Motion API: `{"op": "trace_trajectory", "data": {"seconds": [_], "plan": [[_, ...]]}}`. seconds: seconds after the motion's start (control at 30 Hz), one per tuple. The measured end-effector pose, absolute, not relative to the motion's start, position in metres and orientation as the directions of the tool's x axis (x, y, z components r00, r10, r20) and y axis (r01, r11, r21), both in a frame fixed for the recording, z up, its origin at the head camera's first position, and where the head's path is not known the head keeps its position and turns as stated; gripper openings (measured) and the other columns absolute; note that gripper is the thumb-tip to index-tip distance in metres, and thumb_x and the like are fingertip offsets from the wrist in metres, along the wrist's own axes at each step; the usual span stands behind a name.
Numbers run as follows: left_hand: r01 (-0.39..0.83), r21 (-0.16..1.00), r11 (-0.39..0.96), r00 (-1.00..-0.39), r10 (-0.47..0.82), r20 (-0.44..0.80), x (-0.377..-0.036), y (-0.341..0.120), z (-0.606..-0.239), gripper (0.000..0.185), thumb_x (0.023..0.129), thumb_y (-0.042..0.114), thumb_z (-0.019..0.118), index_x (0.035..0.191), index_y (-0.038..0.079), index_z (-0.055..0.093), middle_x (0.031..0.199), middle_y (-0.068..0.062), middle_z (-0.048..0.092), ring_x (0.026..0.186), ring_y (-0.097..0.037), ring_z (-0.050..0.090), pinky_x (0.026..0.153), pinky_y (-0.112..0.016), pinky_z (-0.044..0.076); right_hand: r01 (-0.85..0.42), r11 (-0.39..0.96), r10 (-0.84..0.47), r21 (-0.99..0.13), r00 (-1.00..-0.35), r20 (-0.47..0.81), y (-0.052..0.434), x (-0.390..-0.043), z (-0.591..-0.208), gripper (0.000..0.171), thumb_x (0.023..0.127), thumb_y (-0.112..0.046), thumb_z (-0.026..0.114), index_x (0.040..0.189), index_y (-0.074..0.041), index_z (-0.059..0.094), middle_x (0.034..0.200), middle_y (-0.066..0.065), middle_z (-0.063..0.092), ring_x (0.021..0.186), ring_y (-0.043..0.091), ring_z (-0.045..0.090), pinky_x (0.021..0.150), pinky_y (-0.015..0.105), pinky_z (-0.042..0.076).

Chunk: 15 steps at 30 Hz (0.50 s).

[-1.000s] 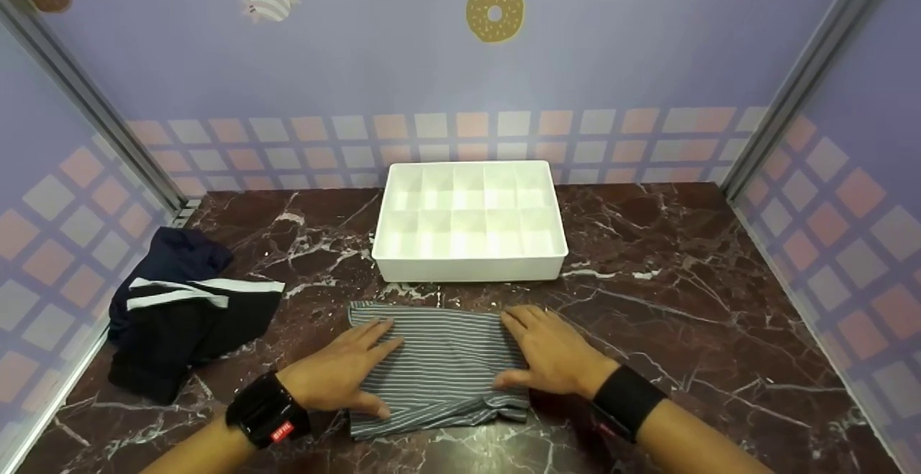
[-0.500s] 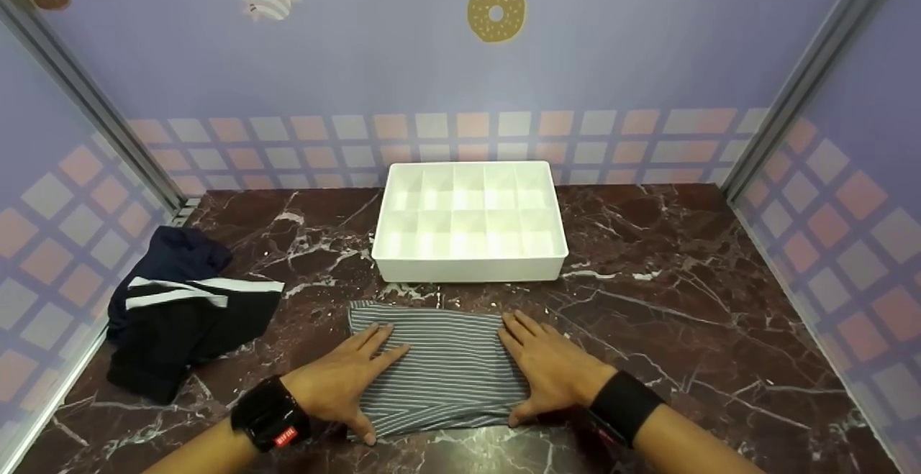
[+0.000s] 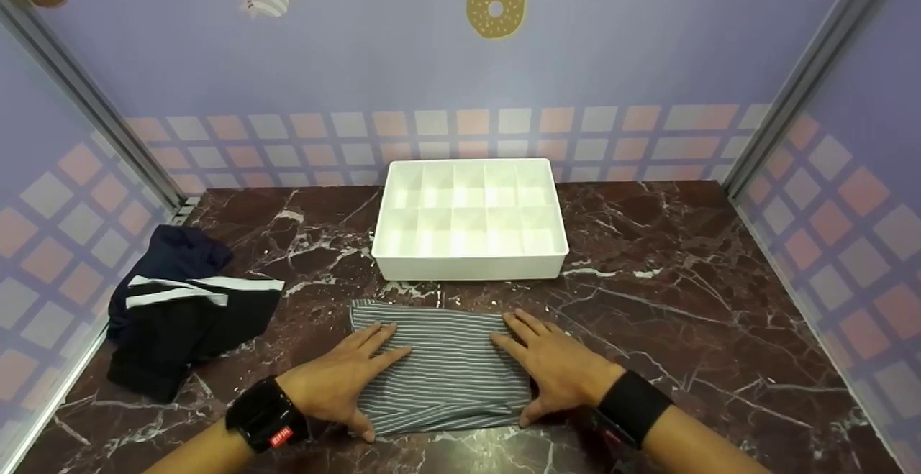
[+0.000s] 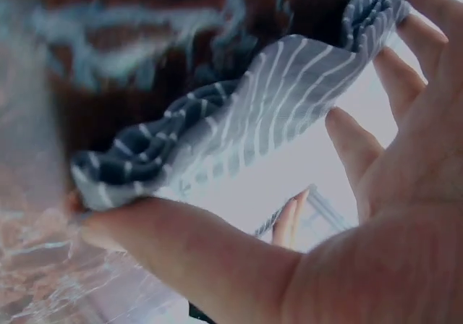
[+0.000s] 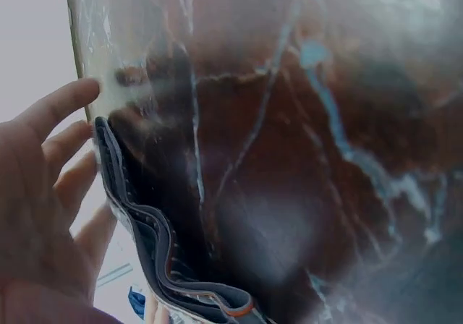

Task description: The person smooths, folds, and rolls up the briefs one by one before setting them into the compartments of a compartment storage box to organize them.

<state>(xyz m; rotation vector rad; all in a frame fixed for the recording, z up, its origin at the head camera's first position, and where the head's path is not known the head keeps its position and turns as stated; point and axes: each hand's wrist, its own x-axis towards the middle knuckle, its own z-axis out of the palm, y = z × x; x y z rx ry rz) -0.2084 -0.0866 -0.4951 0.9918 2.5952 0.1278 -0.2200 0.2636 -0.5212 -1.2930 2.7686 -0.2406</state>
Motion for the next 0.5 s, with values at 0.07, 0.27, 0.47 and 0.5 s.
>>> {"op": "trace_trajectory", "data": {"seconds": [0.07,0.27,0.47,0.5], "plan": [[0.656,0.214,0.724,-0.677,0.690,-0.257,-0.205,-0.084,-0.494,0.112,0.050,0.061,0.077,0.144,0.021,0.031,0.151,-0.016,0.015,0.137,-0.036,0.014,0.110,-0.049,0.015,-0.785,0.589,-0.792,-0.195,-0.608,0.054,0.262,-0.219,-0.519,0.100,0.053,-0.068,0.074,0.133,-0.016,0.046,0.142,0.009,0.034,0.130,0.027,0.030,0.101,0.050,0.034],[0.762,0.139,0.633,-0.608,0.773,-0.183,-0.199,-0.078,-0.492,0.053,0.051,0.055,0.080,0.089,0.026,0.057,0.095,0.010,0.042,0.092,-0.010,0.040,0.085,-0.027,0.038,-0.884,0.422,-0.880,-0.202,-0.453,0.143,0.257,-0.213,-0.514,0.036,0.057,-0.040,0.083,0.082,-0.027,0.061,0.090,-0.015,0.048,0.083,0.002,0.046,0.074,0.026,0.046],[0.795,0.162,0.585,-0.555,0.809,-0.194,-0.195,-0.079,-0.494,0.028,0.057,0.043,0.084,0.067,0.029,0.062,0.069,0.019,0.047,0.069,-0.001,0.046,0.061,-0.019,0.040,-0.903,0.360,-0.909,-0.234,-0.396,0.131,0.258,-0.209,-0.515,0.020,0.063,-0.028,0.081,0.073,-0.028,0.063,0.077,-0.021,0.053,0.072,-0.005,0.049,0.067,0.019,0.046],[0.788,0.176,0.590,-0.559,0.805,-0.199,-0.194,-0.079,-0.493,0.026,0.057,0.040,0.084,0.065,0.029,0.062,0.066,0.020,0.048,0.067,0.000,0.046,0.059,-0.018,0.040,-0.902,0.361,-0.908,-0.236,-0.398,0.130,0.258,-0.209,-0.514,0.020,0.064,-0.027,0.081,0.073,-0.028,0.063,0.076,-0.022,0.054,0.071,-0.005,0.050,0.066,0.019,0.047]]}}
